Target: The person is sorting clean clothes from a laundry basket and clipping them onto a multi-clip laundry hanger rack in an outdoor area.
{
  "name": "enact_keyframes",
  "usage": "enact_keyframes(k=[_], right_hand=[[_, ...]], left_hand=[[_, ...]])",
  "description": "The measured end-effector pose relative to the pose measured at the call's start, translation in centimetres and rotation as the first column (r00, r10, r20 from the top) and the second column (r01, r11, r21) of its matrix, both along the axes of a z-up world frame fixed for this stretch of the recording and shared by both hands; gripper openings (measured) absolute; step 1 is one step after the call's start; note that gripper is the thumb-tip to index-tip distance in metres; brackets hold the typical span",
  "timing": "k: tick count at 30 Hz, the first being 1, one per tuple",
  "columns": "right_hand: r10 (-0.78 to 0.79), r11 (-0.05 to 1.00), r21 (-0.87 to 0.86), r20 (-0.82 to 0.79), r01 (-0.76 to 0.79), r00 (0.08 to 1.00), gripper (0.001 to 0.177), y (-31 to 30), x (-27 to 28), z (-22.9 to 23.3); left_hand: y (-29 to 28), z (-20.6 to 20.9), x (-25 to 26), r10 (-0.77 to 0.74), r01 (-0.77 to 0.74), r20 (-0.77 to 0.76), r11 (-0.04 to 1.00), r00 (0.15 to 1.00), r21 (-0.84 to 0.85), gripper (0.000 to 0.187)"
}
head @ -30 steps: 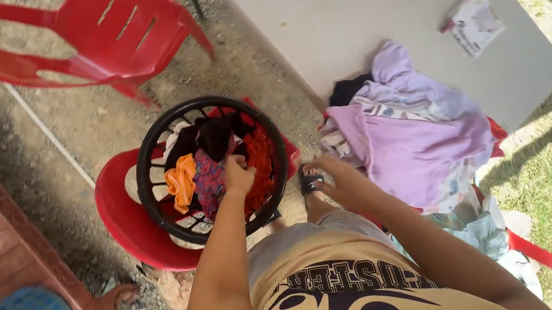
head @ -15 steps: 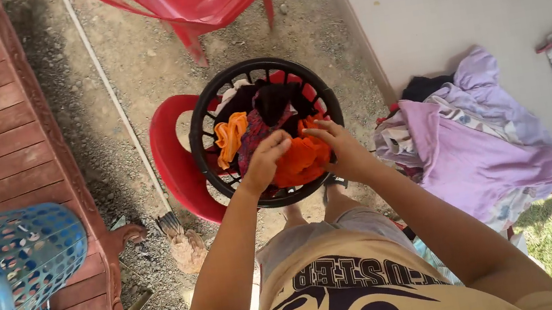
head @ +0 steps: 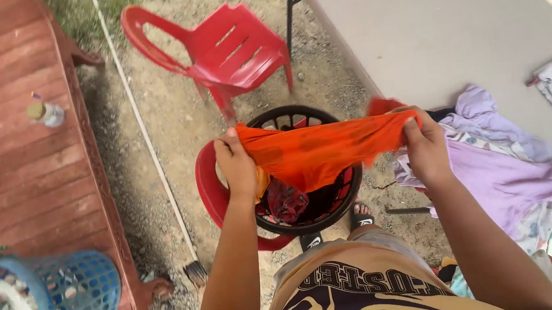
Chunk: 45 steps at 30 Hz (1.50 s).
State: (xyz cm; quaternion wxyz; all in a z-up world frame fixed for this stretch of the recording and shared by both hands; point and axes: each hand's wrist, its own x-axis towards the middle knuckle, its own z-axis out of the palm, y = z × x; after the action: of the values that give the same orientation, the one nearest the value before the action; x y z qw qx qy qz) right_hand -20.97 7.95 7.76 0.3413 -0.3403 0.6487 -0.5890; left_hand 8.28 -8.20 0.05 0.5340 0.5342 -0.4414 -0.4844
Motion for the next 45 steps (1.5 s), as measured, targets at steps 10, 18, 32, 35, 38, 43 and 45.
enact_keyframes(k=[10, 18, 32, 35, 38, 43, 45], right_hand=[[-0.475, 0.807, -0.157, -0.744, 0.569, 0.469, 0.016, 15.1, -10.8, 5.1], [-0.637, 0.716, -0.201, -0.58, 0.669, 0.507, 0.018, 23.9, -18.4, 6.1], [0.632, 0.713, 0.471, -0.111, -0.519, 0.767, 0.027, 6.7, -11.7, -4.7], [0.852, 0.495, 0.465, -0.094, -0.735, 0.514, 0.026, 4.3, -8.8, -6.3], [0.926, 0.377, 0.497, -0.213, -0.782, 0.311, 0.025, 1.1, -7.5, -8.2], [0.976, 0.213, 0.624, -0.107, -0.752, 0.188, 0.024, -1.0, -5.3, -13.3], [0.966, 0.253, 0.596, -0.119, -0.762, 0.228, 0.029, -1.3, -4.1, -14.8]], left_hand=[[4.8, 10.0, -14.8, -0.354, 0.471, 0.338, 0.796, 0.872, -0.382, 0.029], [9.0, 8.9, -26.6, -0.51, 0.69, 0.49, 0.649, 0.707, -0.319, 0.026], [12.2, -10.6, -25.6, -0.601, 0.608, 0.777, 0.551, -0.187, 0.572, 0.033], [11.7, -18.5, -18.9, -0.549, 0.265, 0.835, 0.798, -0.048, 0.54, 0.025], [11.0, -23.7, -12.2, -0.67, 0.217, 0.726, 0.74, 0.157, 0.636, 0.049], [12.6, -21.0, -9.4, -0.909, 0.193, 0.353, 0.396, 0.223, 0.898, 0.094], [13.4, -24.2, -9.3, -0.81, 0.147, 0.435, 0.522, 0.393, 0.84, 0.09]])
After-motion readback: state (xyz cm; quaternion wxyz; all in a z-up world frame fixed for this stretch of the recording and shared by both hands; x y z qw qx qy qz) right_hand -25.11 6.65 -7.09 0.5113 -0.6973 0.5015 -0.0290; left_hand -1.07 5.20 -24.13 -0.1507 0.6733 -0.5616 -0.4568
